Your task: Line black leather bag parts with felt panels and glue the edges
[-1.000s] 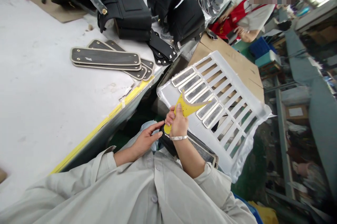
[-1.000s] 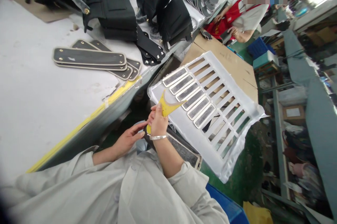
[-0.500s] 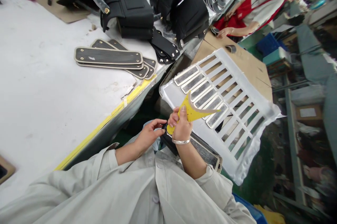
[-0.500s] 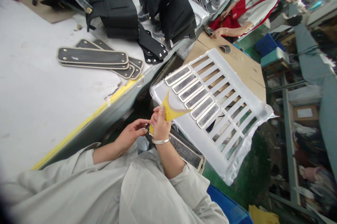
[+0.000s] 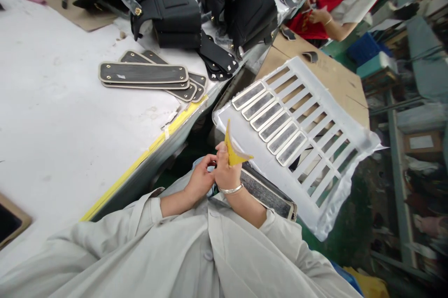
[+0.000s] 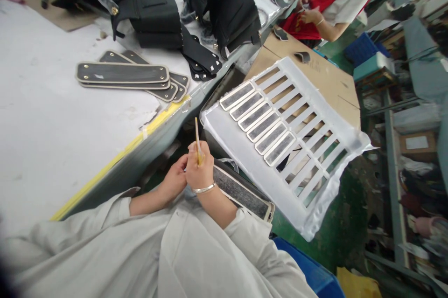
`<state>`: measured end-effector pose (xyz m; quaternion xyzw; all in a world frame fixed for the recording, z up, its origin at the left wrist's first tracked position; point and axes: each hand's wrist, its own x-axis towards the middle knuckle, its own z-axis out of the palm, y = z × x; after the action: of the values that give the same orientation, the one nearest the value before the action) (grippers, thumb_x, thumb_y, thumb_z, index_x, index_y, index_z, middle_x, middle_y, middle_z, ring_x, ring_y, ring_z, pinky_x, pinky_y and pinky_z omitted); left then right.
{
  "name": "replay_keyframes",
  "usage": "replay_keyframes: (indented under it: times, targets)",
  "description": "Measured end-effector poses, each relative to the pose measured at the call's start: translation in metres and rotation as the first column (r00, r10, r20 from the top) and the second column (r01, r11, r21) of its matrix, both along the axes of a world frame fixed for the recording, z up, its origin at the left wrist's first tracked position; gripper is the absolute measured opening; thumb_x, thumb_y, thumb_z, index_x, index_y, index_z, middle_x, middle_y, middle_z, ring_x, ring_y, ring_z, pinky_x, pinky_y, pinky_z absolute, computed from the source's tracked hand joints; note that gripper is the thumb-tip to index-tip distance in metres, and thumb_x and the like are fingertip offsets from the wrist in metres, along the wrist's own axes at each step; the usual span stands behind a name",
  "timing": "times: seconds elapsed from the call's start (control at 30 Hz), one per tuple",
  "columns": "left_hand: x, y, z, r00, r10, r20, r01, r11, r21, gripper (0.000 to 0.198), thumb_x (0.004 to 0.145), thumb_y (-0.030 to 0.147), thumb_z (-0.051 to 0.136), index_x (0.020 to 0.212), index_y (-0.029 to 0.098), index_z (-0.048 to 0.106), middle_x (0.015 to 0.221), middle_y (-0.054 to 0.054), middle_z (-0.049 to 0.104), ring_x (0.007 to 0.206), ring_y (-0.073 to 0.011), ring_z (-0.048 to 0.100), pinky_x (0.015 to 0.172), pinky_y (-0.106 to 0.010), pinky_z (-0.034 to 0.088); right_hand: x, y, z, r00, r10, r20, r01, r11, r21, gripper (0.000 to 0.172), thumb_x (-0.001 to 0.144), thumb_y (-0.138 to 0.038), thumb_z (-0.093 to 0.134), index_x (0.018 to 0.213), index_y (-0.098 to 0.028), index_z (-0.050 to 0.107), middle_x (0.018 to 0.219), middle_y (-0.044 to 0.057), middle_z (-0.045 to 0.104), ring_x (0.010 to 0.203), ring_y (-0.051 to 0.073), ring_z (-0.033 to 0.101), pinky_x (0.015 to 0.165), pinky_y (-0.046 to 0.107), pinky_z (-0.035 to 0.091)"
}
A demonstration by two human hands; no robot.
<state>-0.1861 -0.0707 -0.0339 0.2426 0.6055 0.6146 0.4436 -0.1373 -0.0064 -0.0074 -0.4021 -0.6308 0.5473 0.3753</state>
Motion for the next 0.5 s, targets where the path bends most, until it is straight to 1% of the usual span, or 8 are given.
replay_keyframes:
  times: [0.03, 0.07, 0.1, 0.17, 0.23, 0.3, 0.4, 0.5]
  targets:
    - [-0.001, -0.001, 0.0, 1.0, 0.005, 0.029, -0.005, 1.0, 0.007, 0.02, 0.066, 0.017, 0.057, 0.085, 0.019, 0.058, 0.087, 0.0, 0.062, 0.081, -0.0139, 0.054, 0.079, -0.027, 0.043, -0.001, 0.001, -0.001, 1.0, 0.004, 0.007, -0.004, 1.0, 0.001, 0.022, 0.084, -0.043, 0.05, 0.078, -0.023, 0.058, 0.065, -0.002, 0.049, 0.063, 0.013, 0.048, 0.06, 0.025, 0.041]
    - [-0.002, -0.002, -0.001, 0.997, -0.005, 0.076, 0.005, 1.0, 0.002, 0.02, 0.066, 0.018, 0.058, 0.086, 0.019, 0.058, 0.085, 0.001, 0.061, 0.08, -0.0134, 0.054, 0.077, -0.026, 0.044, -0.003, 0.003, 0.0, 1.0, -0.004, -0.008, 0.004, 0.999, -0.032, 0.023, 0.083, -0.043, 0.052, 0.076, -0.022, 0.058, 0.062, -0.002, 0.048, 0.06, 0.012, 0.047, 0.057, 0.025, 0.041]
    - [-0.004, -0.003, -0.001, 0.99, -0.033, 0.141, 0.035, 0.999, -0.014, 0.021, 0.066, 0.019, 0.058, 0.087, 0.019, 0.058, 0.083, 0.001, 0.061, 0.077, -0.0128, 0.054, 0.073, -0.025, 0.044, -0.004, 0.006, 0.001, 0.999, -0.018, -0.039, 0.014, 0.996, -0.092, 0.025, 0.081, -0.045, 0.053, 0.075, -0.022, 0.057, 0.058, -0.004, 0.045, 0.054, 0.011, 0.044, 0.051, 0.023, 0.039]
    - [-0.01, -0.004, -0.002, 0.959, -0.105, 0.265, 0.122, 0.991, -0.047, 0.024, 0.069, 0.024, 0.059, 0.092, 0.019, 0.058, 0.078, 0.002, 0.06, 0.071, -0.0117, 0.054, 0.065, -0.024, 0.044, -0.005, 0.015, 0.004, 0.993, -0.05, -0.108, 0.025, 0.975, -0.223, 0.033, 0.079, -0.053, 0.051, 0.072, -0.021, 0.053, 0.049, -0.008, 0.035, 0.042, 0.008, 0.034, 0.039, 0.021, 0.031]
    - [-0.015, -0.003, -0.002, 0.935, -0.151, 0.322, 0.176, 0.983, -0.051, 0.028, 0.069, 0.027, 0.062, 0.095, 0.018, 0.058, 0.075, 0.002, 0.059, 0.068, -0.0109, 0.053, 0.06, -0.022, 0.043, -0.004, 0.023, 0.008, 0.979, -0.101, -0.177, 0.036, 0.942, -0.333, 0.041, 0.077, -0.061, 0.048, 0.072, -0.021, 0.048, 0.045, -0.011, 0.027, 0.034, 0.006, 0.024, 0.033, 0.019, 0.024]
    - [-0.018, -0.003, -0.002, 0.934, -0.16, 0.32, 0.18, 0.983, -0.035, 0.031, 0.066, 0.027, 0.065, 0.095, 0.018, 0.059, 0.073, 0.002, 0.059, 0.066, -0.0101, 0.053, 0.059, -0.022, 0.042, -0.002, 0.028, 0.012, 0.954, -0.169, -0.246, 0.069, 0.926, -0.372, 0.044, 0.075, -0.065, 0.048, 0.073, -0.021, 0.046, 0.045, -0.013, 0.025, 0.033, 0.005, 0.022, 0.031, 0.018, 0.023]
    - [-0.02, -0.003, -0.001, 0.943, -0.155, 0.295, 0.173, 0.984, -0.036, 0.03, 0.064, 0.024, 0.065, 0.093, 0.017, 0.059, 0.069, 0.003, 0.058, 0.063, -0.0093, 0.052, 0.058, -0.021, 0.041, -0.001, 0.025, 0.012, 0.918, -0.24, -0.317, 0.107, 0.917, -0.384, 0.042, 0.074, -0.062, 0.054, 0.075, -0.021, 0.047, 0.046, -0.013, 0.028, 0.033, 0.004, 0.024, 0.032, 0.017, 0.023]
    - [-0.017, -0.001, 0.0, 0.958, -0.146, 0.247, 0.165, 0.985, -0.057, 0.027, 0.065, 0.022, 0.062, 0.091, 0.017, 0.059, 0.065, 0.004, 0.056, 0.059, -0.0093, 0.051, 0.055, -0.021, 0.04, -0.003, 0.017, 0.008, 0.942, -0.217, -0.256, 0.118, 0.928, -0.354, 0.039, 0.078, -0.06, 0.051, 0.074, -0.021, 0.047, 0.046, -0.012, 0.028, 0.034, 0.005, 0.025, 0.033, 0.018, 0.023]
